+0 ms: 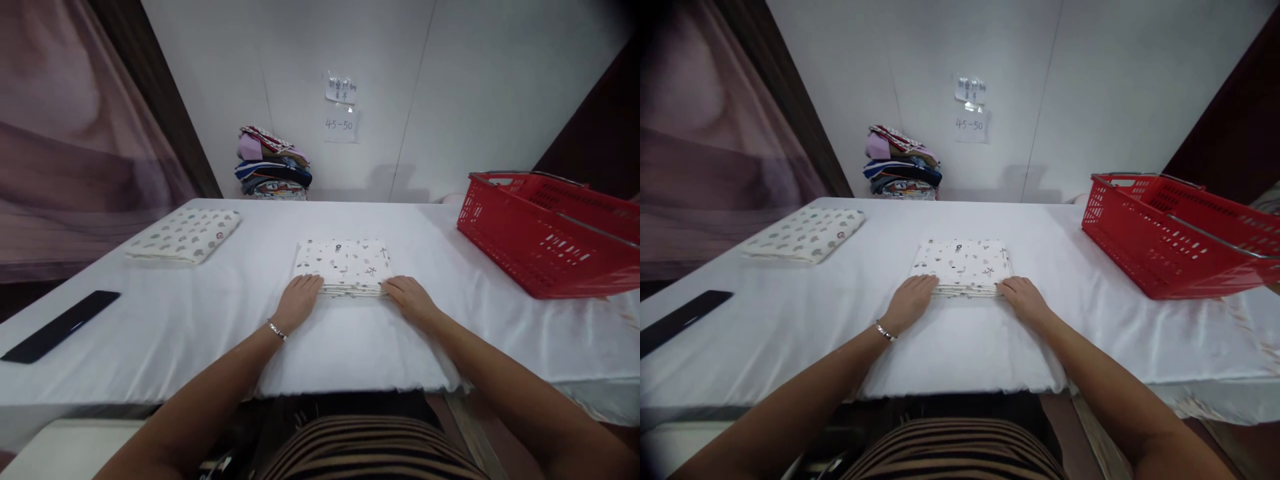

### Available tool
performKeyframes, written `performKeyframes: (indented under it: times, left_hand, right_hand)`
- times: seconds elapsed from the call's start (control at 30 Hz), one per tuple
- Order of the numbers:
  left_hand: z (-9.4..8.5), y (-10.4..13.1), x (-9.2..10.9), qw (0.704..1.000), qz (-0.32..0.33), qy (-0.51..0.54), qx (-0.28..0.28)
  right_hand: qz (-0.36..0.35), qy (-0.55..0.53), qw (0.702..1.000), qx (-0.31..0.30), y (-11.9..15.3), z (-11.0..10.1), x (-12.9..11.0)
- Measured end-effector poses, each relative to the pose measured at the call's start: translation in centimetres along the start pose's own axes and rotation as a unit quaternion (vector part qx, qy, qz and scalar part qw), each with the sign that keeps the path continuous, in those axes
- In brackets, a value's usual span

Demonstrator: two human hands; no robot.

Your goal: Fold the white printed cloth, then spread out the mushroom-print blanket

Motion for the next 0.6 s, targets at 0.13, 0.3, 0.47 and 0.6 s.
performKeyframes:
  times: [0.13,0.3,0.47,0.6]
  left_hand:
    - [-0.1,1.1,-3.4,0.997,-0.065,0.024,-0.020]
    - [0.8,1.8,-4.4,0.993,-0.099,0.046,-0.042]
    - [0.2,2.0,-4.6,0.989,-0.117,0.082,-0.030]
    - [-0.8,2.1,-4.7,0.983,-0.115,0.139,-0.019]
  right_hand:
    - [0.004,-0.006,1.000,0.014,0.0,-0.3,-0.2]
    - [0.018,-0.007,0.999,0.041,0.5,-0.3,-0.5]
    - [0.033,-0.020,0.998,0.045,0.8,-0.3,-0.3]
    - [0.042,-0.026,0.998,0.042,0.1,-1.0,-0.5]
Point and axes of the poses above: each hand's wrist, its own y-axis away from the middle knuckle, its own z-axis out of the palm, x = y × z, the point moved 10 cm from there along -y, towards the middle knuckle, and after that the axes turned 13 degrees about -z, right-handed, at the moved point
